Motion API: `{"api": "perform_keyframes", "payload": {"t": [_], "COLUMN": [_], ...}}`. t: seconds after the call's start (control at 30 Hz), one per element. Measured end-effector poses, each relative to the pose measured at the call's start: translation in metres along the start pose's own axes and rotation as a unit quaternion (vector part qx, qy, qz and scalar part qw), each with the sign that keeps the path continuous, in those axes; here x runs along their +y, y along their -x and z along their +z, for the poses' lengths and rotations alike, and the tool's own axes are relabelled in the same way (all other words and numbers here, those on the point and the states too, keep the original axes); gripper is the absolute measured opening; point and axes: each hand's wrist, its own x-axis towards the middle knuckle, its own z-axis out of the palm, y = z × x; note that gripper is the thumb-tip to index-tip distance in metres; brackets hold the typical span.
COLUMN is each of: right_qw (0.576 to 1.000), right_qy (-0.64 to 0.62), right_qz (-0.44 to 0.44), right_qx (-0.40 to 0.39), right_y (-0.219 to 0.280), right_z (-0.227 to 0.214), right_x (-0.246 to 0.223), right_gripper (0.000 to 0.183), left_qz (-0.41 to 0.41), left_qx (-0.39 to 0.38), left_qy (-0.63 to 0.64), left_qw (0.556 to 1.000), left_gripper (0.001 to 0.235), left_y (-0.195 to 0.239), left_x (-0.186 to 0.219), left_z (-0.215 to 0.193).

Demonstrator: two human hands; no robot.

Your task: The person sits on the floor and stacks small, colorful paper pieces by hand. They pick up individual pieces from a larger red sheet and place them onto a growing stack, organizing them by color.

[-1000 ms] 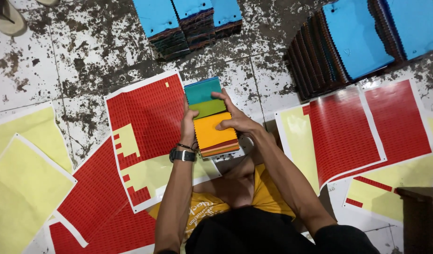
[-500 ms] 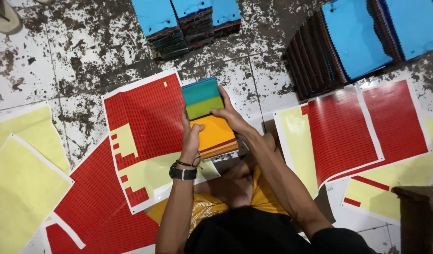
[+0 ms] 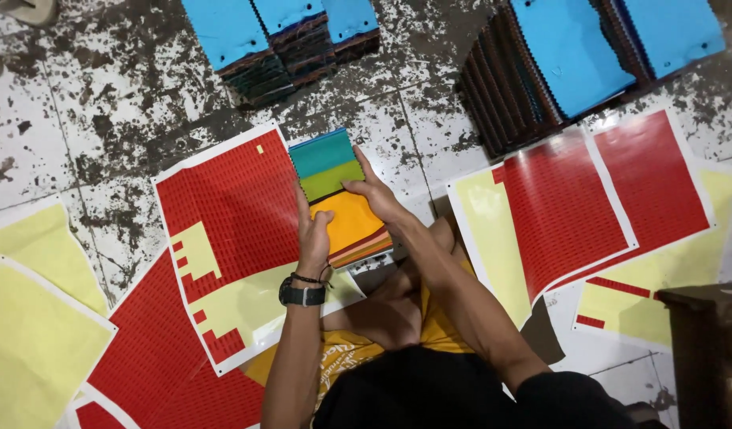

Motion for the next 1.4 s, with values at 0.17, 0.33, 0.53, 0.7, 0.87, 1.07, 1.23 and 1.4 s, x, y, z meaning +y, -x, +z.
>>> {"api": "perform_keyframes", "payload": {"t": [0.17,0.33,0.53,0.7,0.87,1.07,1.23,1.4], "right_qw": [1.000,1.000,0.979,0.843,0.823,0.809,0.794,0.738], "right_qy": [0.005,-0.006,0.056,0.290,0.353,0.413,0.381,0.438], "right_qz": [-0.010,-0.025,-0.153,-0.214,-0.092,-0.003,-0.010,-0.109], "right_qx": [-0.011,-0.008,0.120,0.399,0.436,0.419,0.474,0.502], "right_y": [0.009,0.024,0.028,0.106,0.114,0.100,0.104,0.111], "right_z": [0.011,0.023,-0.053,-0.181,-0.215,-0.217,-0.197,-0.179], "right_x": [-0.016,-0.043,0.004,0.017,0.027,0.044,0.042,0.046], "right_gripper": [0.092,0.095,0.060,0.012,0.024,0.034,0.033,0.009], "left_qz": [0.011,0.014,0.160,0.328,0.224,0.106,0.028,-0.103], "left_qx": [0.007,0.018,0.098,0.014,-0.198,-0.186,-0.168,-0.149], "left_qy": [0.024,0.024,-0.174,-0.245,-0.191,-0.222,-0.222,-0.045], "left_qw": [1.000,0.999,0.967,0.912,0.935,0.951,0.960,0.982], "left_gripper": [0.091,0.092,0.075,0.019,0.027,0.031,0.035,0.031], "left_y": [-0.004,-0.006,0.024,0.063,0.056,0.037,0.024,0.011], "left_x": [-0.002,-0.006,0.052,0.041,-0.035,-0.088,-0.080,-0.065], "left_z": [-0.006,-0.010,0.022,0.112,0.205,0.244,0.240,0.237]}}
